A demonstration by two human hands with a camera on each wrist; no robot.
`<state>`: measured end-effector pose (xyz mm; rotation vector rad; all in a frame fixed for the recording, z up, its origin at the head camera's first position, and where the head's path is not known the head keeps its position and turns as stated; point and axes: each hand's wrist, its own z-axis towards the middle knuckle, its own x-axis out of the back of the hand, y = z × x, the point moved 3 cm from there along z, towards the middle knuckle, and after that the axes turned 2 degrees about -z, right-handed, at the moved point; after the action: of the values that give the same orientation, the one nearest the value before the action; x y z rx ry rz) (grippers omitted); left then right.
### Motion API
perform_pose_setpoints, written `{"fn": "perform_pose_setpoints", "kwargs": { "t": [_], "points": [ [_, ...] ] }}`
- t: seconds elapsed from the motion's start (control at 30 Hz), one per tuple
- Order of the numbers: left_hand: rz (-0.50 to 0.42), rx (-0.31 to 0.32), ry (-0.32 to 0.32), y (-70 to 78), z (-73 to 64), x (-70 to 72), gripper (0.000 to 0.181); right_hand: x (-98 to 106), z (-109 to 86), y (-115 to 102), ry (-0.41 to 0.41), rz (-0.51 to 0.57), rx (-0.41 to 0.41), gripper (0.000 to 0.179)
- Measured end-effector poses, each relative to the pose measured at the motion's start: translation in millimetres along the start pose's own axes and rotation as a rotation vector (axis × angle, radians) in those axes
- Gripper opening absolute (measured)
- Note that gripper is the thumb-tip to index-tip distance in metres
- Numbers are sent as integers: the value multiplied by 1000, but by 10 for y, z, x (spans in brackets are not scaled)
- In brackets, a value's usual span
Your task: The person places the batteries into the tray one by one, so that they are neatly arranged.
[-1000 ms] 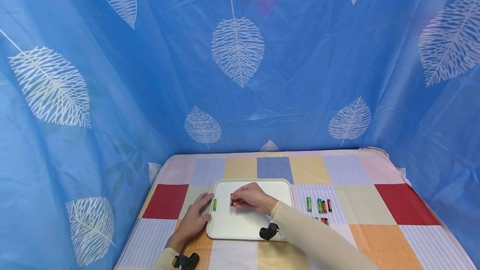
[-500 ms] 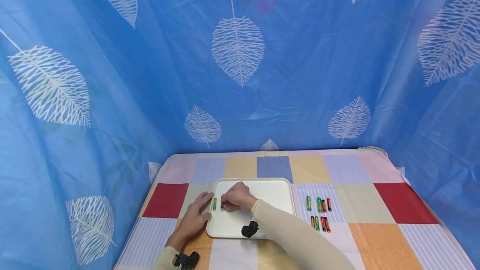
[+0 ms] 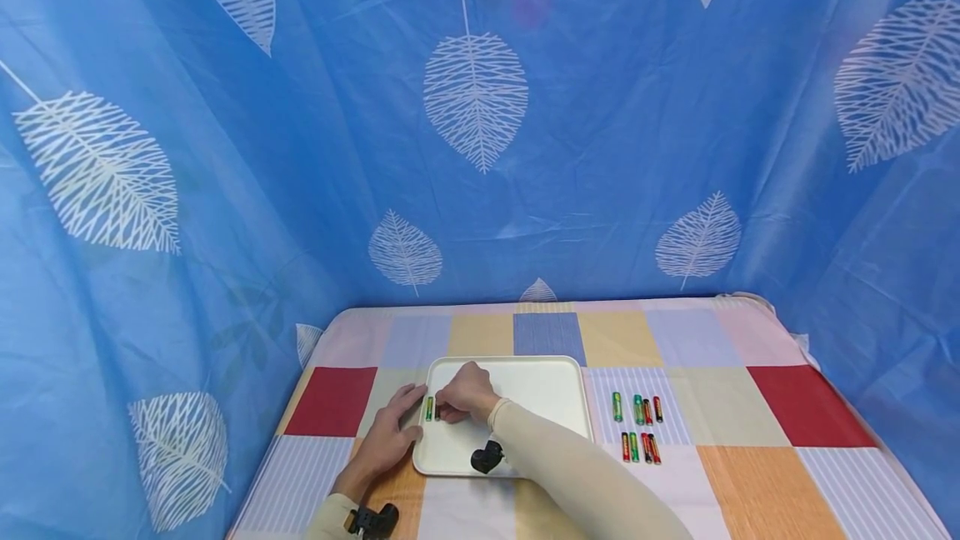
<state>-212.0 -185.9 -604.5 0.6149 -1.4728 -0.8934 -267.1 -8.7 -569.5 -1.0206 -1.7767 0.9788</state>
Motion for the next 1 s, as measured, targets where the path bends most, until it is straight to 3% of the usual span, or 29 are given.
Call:
{"fn": "perform_pose_setpoints", "kwargs": {
  "t": [0.5,0.8,1.0],
  "points": [
    [11,1,-6,-14,15,-5,71,32,26,105,-104,140,-41,12],
    [-15,-16,-3,-14,-2,-8,71,250,19,213,-256,283,-71,27],
    [-20,-8,0,-21,-6,-21,71,468,-44,302,-291,290,-102,34]
  ]
}}
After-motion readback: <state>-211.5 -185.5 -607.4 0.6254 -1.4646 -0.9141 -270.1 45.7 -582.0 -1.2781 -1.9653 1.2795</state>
